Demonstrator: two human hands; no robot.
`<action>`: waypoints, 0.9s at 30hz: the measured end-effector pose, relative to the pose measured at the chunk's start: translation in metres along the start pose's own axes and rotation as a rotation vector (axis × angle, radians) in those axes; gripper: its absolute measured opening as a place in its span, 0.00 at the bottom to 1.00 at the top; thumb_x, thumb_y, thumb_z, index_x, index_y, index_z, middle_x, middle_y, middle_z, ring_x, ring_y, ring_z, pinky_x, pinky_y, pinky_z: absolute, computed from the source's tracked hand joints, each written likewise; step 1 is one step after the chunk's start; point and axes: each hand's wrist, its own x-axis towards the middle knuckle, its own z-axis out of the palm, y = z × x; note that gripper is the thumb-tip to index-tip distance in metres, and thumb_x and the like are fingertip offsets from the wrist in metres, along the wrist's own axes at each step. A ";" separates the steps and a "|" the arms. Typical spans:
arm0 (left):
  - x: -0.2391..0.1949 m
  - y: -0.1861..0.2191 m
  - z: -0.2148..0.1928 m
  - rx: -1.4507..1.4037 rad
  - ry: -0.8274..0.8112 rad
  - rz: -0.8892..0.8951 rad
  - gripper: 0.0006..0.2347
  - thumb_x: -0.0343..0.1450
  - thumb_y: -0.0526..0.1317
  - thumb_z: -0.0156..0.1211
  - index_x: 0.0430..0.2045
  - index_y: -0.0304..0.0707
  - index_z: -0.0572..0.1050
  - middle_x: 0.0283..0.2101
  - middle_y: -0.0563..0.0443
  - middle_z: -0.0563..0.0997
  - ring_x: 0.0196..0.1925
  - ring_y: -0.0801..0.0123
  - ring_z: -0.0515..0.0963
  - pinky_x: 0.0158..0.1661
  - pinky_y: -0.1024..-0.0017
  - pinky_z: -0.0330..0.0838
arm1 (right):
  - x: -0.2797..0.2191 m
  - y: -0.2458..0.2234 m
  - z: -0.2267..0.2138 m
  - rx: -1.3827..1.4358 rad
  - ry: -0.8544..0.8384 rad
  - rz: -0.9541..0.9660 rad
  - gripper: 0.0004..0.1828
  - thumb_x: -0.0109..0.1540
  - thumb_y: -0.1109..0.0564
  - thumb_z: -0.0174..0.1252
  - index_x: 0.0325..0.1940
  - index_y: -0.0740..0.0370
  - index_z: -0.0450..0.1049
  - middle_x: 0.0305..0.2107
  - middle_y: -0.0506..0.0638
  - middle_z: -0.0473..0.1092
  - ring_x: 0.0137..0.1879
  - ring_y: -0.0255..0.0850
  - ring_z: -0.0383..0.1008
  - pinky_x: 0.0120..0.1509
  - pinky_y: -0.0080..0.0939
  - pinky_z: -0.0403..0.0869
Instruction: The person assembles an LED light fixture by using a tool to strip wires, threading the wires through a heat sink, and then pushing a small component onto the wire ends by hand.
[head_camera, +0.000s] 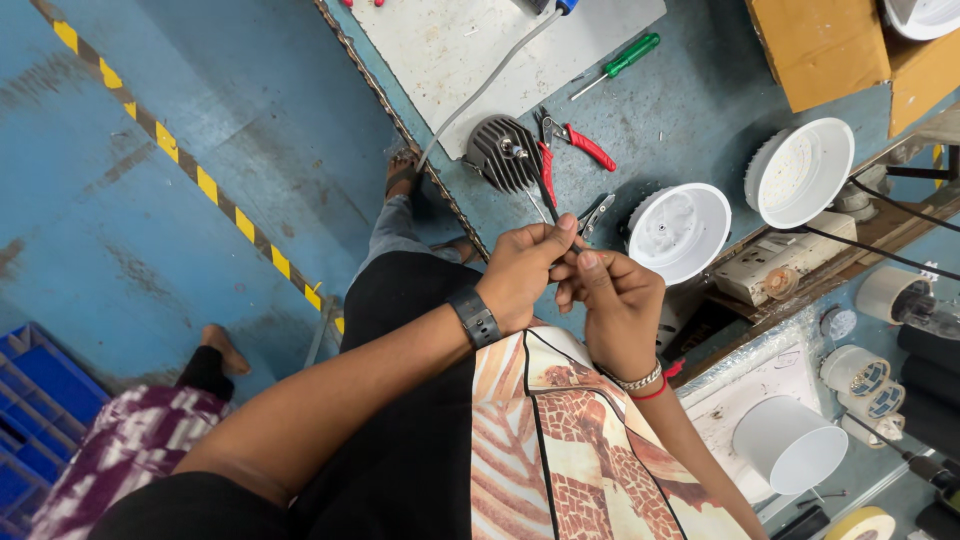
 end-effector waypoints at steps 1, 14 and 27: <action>0.000 0.000 0.000 -0.015 -0.022 0.008 0.17 0.75 0.49 0.58 0.29 0.30 0.75 0.21 0.51 0.73 0.17 0.70 0.70 0.18 0.70 0.66 | 0.000 0.001 0.001 0.112 -0.005 0.023 0.14 0.71 0.59 0.55 0.50 0.77 0.76 0.34 0.59 0.78 0.32 0.38 0.75 0.37 0.36 0.74; -0.002 0.005 0.005 -0.027 -0.004 0.003 0.16 0.74 0.50 0.56 0.29 0.33 0.76 0.23 0.51 0.77 0.16 0.72 0.70 0.18 0.70 0.68 | 0.001 -0.002 0.003 -0.174 -0.011 -0.041 0.12 0.71 0.60 0.54 0.43 0.75 0.78 0.26 0.49 0.74 0.26 0.29 0.67 0.29 0.30 0.65; 0.002 -0.014 0.008 -0.131 0.090 0.066 0.12 0.75 0.43 0.59 0.26 0.31 0.75 0.31 0.49 0.80 0.27 0.74 0.79 0.35 0.75 0.75 | -0.004 0.003 0.003 -0.276 0.111 -0.257 0.11 0.67 0.64 0.58 0.30 0.70 0.76 0.16 0.43 0.66 0.22 0.26 0.60 0.26 0.30 0.59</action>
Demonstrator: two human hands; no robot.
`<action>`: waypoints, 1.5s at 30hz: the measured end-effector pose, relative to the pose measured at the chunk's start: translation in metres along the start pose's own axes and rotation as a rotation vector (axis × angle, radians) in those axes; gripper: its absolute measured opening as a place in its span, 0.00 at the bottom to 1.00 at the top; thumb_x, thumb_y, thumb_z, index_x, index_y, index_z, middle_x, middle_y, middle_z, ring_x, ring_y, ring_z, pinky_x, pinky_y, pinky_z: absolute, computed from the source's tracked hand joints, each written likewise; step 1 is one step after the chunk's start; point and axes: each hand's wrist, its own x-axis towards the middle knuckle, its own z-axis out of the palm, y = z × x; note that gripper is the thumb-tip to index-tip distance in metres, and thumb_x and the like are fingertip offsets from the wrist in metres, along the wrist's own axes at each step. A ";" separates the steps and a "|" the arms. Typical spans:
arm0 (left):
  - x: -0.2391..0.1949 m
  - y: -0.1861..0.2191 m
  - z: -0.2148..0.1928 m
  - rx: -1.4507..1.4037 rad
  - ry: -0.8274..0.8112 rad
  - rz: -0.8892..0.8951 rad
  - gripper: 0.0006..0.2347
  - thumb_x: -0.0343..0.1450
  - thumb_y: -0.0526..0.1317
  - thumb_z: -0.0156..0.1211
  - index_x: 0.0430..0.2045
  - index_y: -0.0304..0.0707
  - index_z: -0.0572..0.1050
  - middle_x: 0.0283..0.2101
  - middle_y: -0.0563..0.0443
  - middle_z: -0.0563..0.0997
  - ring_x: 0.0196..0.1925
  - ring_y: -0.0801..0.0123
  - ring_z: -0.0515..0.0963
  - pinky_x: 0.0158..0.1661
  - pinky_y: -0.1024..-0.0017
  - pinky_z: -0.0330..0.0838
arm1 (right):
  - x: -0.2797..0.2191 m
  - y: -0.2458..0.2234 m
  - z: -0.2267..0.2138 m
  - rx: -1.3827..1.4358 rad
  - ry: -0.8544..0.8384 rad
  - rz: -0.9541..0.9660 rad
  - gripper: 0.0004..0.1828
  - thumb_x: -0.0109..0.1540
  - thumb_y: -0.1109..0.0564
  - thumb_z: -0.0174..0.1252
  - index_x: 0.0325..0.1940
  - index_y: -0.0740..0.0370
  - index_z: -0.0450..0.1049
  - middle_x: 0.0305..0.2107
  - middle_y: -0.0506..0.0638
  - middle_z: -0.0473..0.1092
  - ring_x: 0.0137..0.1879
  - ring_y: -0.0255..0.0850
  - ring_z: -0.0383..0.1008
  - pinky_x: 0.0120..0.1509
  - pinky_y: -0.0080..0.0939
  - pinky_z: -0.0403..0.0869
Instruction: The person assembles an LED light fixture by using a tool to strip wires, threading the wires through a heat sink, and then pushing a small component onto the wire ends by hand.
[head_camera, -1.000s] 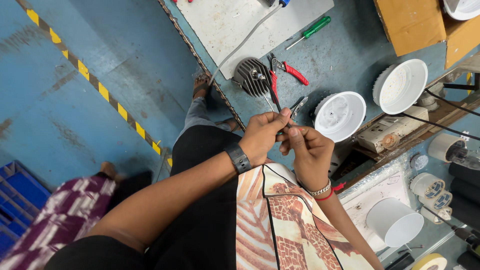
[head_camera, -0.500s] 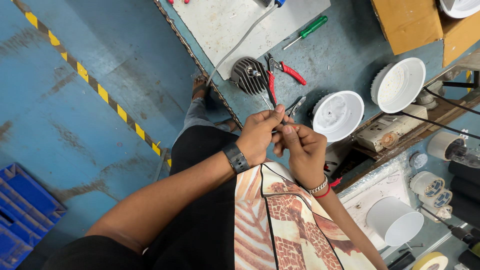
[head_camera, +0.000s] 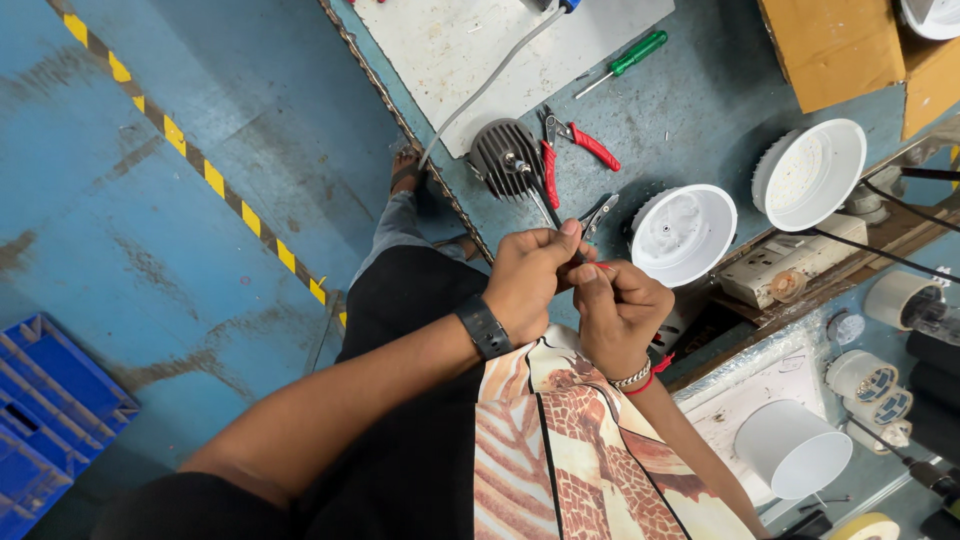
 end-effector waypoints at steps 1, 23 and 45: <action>-0.001 0.000 0.000 -0.002 0.004 0.000 0.12 0.75 0.43 0.59 0.26 0.31 0.75 0.31 0.49 0.80 0.27 0.74 0.79 0.35 0.75 0.76 | 0.000 0.000 0.000 -0.006 0.003 -0.012 0.12 0.67 0.64 0.58 0.28 0.70 0.75 0.17 0.44 0.67 0.23 0.26 0.61 0.26 0.30 0.59; -0.005 0.007 -0.002 0.118 0.082 -0.086 0.14 0.75 0.46 0.57 0.27 0.32 0.74 0.30 0.48 0.80 0.26 0.71 0.77 0.31 0.72 0.75 | 0.005 0.004 -0.016 -0.023 -0.153 0.173 0.10 0.64 0.66 0.55 0.30 0.72 0.77 0.19 0.47 0.72 0.24 0.27 0.66 0.28 0.29 0.65; -0.016 0.019 0.006 0.047 -0.016 -0.032 0.13 0.73 0.41 0.63 0.25 0.27 0.75 0.22 0.48 0.76 0.17 0.73 0.70 0.18 0.70 0.66 | 0.001 0.015 -0.007 0.193 -0.107 0.103 0.08 0.69 0.63 0.60 0.43 0.75 0.76 0.29 0.55 0.77 0.30 0.35 0.75 0.35 0.34 0.74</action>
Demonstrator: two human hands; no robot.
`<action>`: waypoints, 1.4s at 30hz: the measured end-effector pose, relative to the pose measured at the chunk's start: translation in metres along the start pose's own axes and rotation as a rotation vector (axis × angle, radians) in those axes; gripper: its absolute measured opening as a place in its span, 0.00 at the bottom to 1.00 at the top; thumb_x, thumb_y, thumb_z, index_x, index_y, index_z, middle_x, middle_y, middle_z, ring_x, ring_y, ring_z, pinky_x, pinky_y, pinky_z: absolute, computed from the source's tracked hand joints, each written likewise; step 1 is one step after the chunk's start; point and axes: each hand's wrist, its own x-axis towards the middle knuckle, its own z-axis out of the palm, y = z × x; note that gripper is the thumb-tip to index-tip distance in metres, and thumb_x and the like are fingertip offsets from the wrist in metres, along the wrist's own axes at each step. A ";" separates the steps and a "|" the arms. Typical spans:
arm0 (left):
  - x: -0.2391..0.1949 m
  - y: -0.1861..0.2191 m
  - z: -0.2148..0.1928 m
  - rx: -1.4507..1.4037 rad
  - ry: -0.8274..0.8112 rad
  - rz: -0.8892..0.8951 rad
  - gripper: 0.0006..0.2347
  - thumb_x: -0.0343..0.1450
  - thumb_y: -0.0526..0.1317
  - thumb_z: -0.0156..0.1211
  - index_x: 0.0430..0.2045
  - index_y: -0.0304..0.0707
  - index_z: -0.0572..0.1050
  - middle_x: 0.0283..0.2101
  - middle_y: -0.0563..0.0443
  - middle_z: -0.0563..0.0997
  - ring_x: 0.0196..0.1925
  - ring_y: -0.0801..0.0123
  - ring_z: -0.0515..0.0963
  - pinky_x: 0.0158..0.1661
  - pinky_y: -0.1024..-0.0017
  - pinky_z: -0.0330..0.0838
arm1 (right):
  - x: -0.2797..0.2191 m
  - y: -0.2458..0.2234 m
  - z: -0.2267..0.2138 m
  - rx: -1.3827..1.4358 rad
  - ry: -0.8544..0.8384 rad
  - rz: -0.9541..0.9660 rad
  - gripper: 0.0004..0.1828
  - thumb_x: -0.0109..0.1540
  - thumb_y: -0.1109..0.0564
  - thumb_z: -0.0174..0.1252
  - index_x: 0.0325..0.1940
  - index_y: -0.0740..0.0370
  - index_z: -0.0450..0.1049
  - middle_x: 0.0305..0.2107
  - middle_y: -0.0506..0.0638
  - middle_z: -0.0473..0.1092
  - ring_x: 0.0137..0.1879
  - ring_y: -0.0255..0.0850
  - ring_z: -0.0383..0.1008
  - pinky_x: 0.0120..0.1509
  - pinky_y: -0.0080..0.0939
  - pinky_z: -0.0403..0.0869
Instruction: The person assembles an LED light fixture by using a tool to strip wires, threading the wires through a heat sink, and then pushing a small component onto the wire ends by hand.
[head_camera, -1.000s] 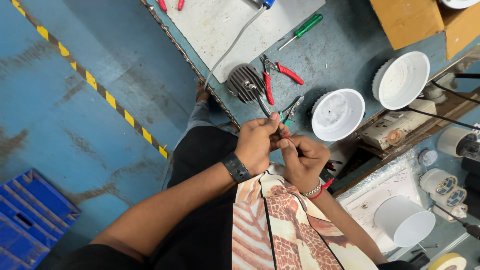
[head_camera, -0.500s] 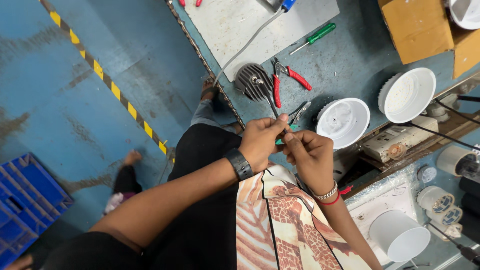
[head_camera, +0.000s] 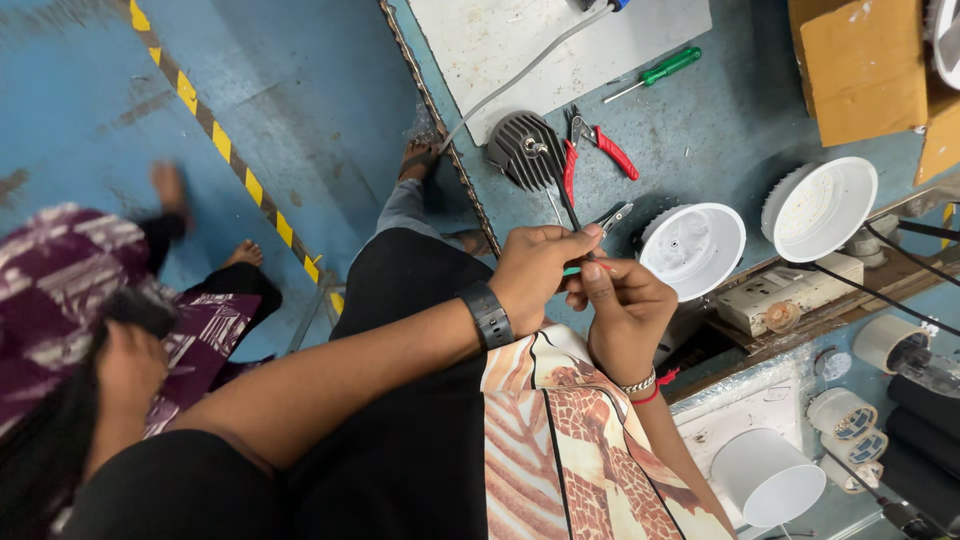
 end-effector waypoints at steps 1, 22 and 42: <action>0.000 0.001 0.000 0.006 0.005 -0.006 0.13 0.73 0.42 0.63 0.25 0.27 0.76 0.20 0.49 0.76 0.15 0.73 0.68 0.17 0.71 0.63 | 0.001 -0.001 0.000 -0.031 -0.051 0.016 0.09 0.69 0.62 0.58 0.44 0.75 0.77 0.29 0.55 0.77 0.30 0.35 0.75 0.36 0.34 0.74; 0.000 -0.002 -0.001 -0.056 -0.013 0.014 0.15 0.74 0.41 0.59 0.21 0.25 0.74 0.19 0.43 0.75 0.12 0.64 0.72 0.15 0.64 0.67 | 0.004 -0.001 -0.011 0.049 -0.142 0.140 0.10 0.70 0.62 0.57 0.38 0.74 0.76 0.25 0.51 0.72 0.28 0.31 0.66 0.33 0.31 0.66; 0.013 -0.003 0.001 -0.012 0.163 0.066 0.14 0.76 0.43 0.54 0.30 0.26 0.74 0.35 0.43 0.81 0.37 0.64 0.85 0.34 0.65 0.80 | 0.005 -0.007 -0.007 -0.120 0.004 0.040 0.07 0.63 0.65 0.66 0.40 0.73 0.77 0.28 0.52 0.76 0.31 0.33 0.74 0.36 0.31 0.73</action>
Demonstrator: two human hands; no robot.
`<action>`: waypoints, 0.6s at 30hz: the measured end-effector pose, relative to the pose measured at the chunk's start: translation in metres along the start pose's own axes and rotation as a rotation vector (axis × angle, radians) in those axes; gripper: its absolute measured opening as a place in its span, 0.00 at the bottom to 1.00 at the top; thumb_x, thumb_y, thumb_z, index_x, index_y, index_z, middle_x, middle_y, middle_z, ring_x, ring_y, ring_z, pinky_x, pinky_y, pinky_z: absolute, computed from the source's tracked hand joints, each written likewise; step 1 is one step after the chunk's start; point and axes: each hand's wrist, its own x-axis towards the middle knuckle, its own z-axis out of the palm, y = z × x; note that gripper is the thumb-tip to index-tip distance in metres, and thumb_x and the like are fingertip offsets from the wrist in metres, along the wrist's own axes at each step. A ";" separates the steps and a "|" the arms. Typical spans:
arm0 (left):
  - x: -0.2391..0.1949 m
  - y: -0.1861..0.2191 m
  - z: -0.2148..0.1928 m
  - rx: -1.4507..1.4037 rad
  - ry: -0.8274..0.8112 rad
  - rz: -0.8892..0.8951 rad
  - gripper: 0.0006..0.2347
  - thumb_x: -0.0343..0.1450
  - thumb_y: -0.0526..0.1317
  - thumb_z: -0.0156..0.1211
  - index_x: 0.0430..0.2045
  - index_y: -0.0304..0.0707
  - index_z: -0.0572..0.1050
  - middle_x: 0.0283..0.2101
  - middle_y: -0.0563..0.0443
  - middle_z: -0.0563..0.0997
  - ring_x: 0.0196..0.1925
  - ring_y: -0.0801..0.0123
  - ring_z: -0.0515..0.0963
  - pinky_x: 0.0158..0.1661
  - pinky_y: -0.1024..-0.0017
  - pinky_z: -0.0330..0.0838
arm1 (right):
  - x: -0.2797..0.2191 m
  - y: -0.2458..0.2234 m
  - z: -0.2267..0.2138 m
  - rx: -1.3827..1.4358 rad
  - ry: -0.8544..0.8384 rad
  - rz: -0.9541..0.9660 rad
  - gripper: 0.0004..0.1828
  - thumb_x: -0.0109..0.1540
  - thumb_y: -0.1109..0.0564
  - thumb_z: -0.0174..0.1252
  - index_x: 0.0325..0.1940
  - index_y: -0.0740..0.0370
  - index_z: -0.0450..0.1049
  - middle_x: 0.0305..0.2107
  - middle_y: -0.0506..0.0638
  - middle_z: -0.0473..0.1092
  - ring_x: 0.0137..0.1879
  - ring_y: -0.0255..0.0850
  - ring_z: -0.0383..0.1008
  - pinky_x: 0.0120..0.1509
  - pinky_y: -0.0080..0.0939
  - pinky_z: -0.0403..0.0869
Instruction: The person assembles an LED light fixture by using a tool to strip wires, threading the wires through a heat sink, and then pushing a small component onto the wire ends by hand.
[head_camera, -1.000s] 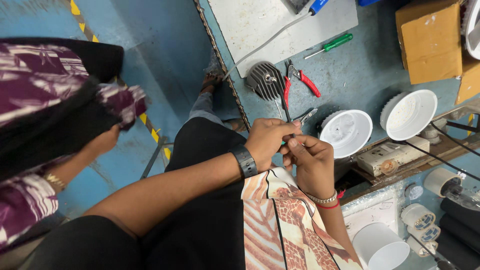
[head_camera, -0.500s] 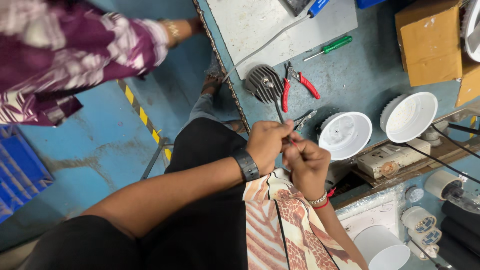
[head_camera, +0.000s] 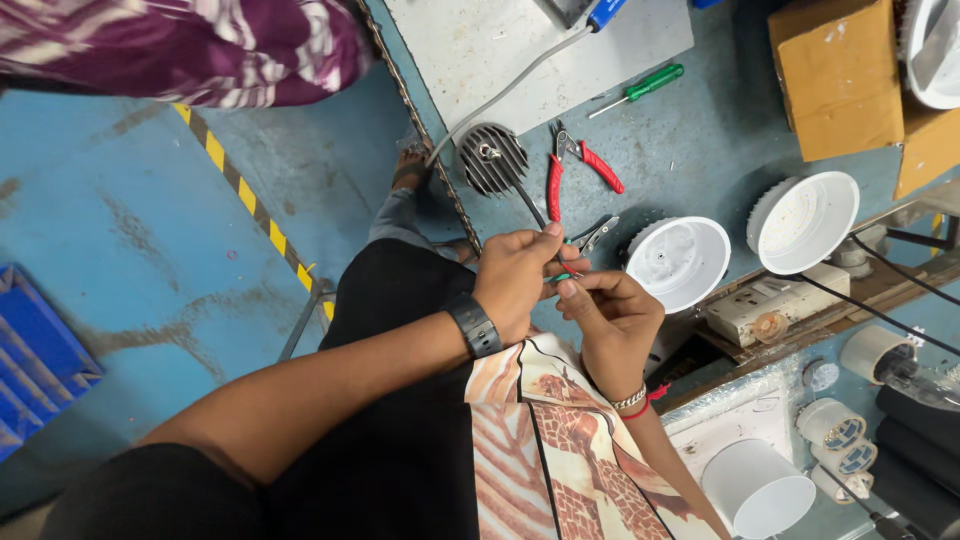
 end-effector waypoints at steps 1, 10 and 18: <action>0.000 0.000 -0.001 0.006 -0.008 0.008 0.14 0.76 0.43 0.55 0.30 0.27 0.74 0.34 0.42 0.81 0.35 0.63 0.83 0.32 0.65 0.79 | 0.002 0.001 0.001 0.011 0.007 0.012 0.07 0.63 0.64 0.66 0.39 0.73 0.76 0.28 0.53 0.76 0.30 0.33 0.74 0.36 0.31 0.73; 0.000 -0.005 -0.003 -0.033 -0.035 0.080 0.14 0.76 0.42 0.59 0.25 0.28 0.73 0.28 0.44 0.79 0.21 0.70 0.75 0.18 0.68 0.68 | 0.012 -0.007 0.006 0.045 -0.099 0.081 0.09 0.65 0.64 0.60 0.47 0.75 0.77 0.31 0.54 0.78 0.31 0.34 0.76 0.34 0.32 0.74; -0.012 0.008 0.003 0.050 0.041 0.050 0.14 0.73 0.43 0.62 0.22 0.30 0.71 0.16 0.47 0.72 0.07 0.73 0.63 0.07 0.68 0.57 | 0.021 -0.014 0.008 0.150 -0.325 0.257 0.13 0.70 0.61 0.52 0.43 0.76 0.76 0.31 0.55 0.76 0.32 0.36 0.76 0.34 0.36 0.75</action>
